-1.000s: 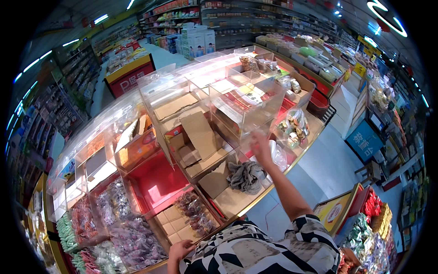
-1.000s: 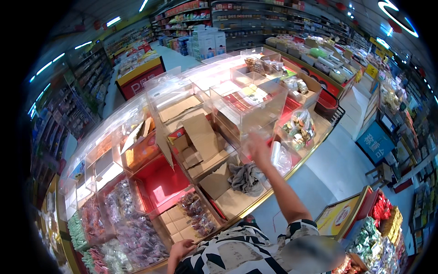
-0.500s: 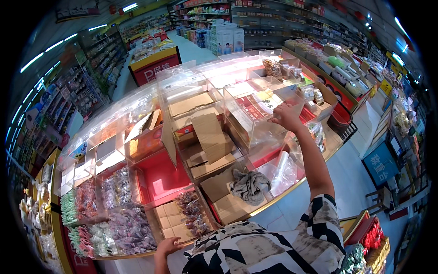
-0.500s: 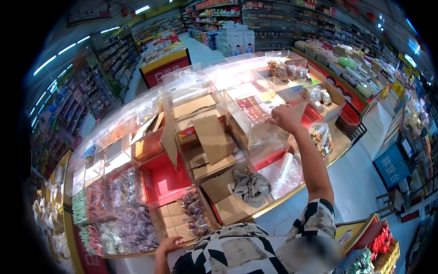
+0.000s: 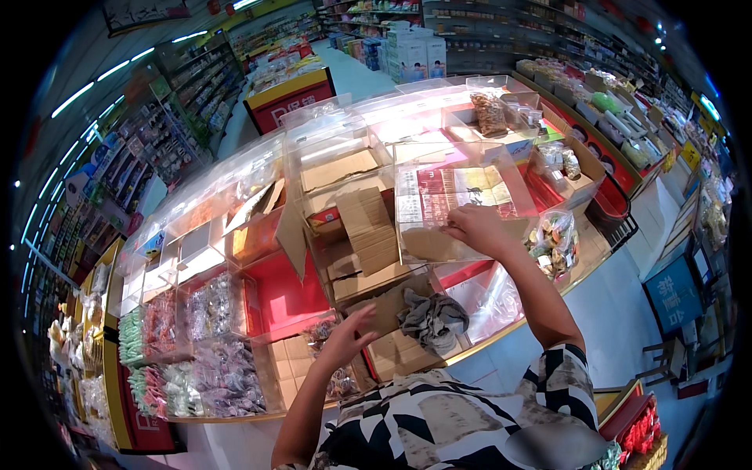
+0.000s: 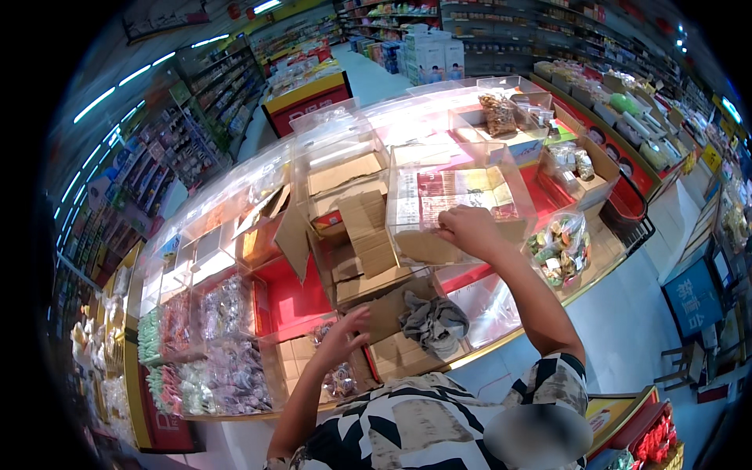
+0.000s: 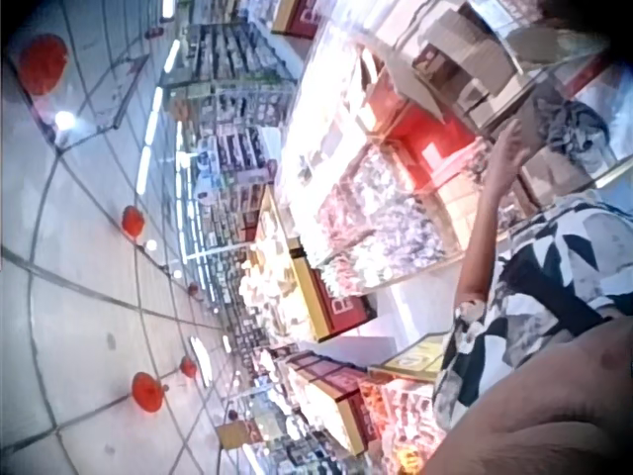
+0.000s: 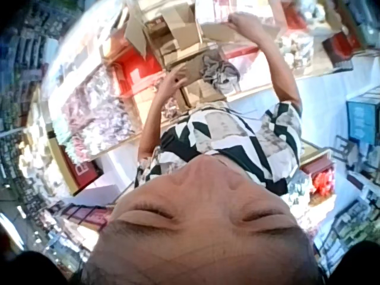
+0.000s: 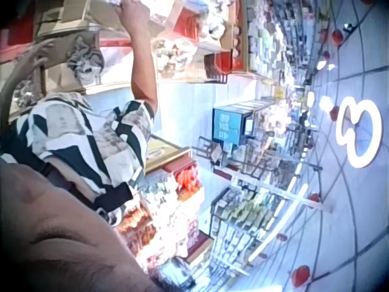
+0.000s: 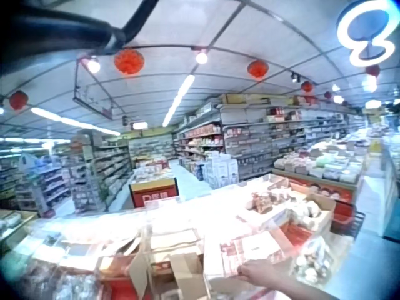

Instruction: The person wipes the interior of a red display bin with a cloth, then arranges various packaged snacks and candies into the bin. They handle multiple types of packaged goods, including green-wrapped items and red-wrapped items, placing them neatly into the display.

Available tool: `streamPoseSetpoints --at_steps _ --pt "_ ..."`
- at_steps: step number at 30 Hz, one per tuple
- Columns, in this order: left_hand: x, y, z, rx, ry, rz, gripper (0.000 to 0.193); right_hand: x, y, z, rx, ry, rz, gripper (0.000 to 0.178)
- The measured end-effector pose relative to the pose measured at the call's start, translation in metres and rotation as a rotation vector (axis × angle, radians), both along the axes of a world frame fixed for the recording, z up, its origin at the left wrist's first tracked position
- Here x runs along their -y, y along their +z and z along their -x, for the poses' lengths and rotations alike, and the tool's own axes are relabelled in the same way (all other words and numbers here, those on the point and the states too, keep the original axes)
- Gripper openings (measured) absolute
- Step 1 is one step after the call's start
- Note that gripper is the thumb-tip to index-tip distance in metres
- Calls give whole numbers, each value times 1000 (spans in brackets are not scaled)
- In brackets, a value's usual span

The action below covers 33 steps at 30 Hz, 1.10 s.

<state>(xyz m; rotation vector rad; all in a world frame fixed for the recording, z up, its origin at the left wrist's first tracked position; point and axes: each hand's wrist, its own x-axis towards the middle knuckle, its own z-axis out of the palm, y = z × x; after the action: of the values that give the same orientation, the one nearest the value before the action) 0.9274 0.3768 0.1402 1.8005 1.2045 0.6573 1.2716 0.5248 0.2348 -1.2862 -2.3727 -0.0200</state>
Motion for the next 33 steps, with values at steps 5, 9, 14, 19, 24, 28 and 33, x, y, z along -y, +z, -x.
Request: streamPoseSetpoints --at_steps 5,9,14,19,24,28,33 --pt "-52 2 -47 200 19 -63 77 6 6 -46 51 -57 -4 24" --pt "-84 39 -68 32 178 -534 78 19 5 -70 -80 -64 -84 20" --pt "-134 86 -90 -342 62 -965 49 23 5 -77 -120 -40 -151 18" --pt "-164 86 -85 -330 -50 -889 22 31 7 -70 -93 -149 -11 15" --pt "-178 76 -78 -362 259 -708 26 49 34 -54 -190 11 267 20" --pt "-190 66 -85 -230 387 -738 51 -13 46 -79 -256 -83 -53 30" --pt "-168 -2 -121 323 679 -300 77 -123 12 -137 106 -338 -311 33"
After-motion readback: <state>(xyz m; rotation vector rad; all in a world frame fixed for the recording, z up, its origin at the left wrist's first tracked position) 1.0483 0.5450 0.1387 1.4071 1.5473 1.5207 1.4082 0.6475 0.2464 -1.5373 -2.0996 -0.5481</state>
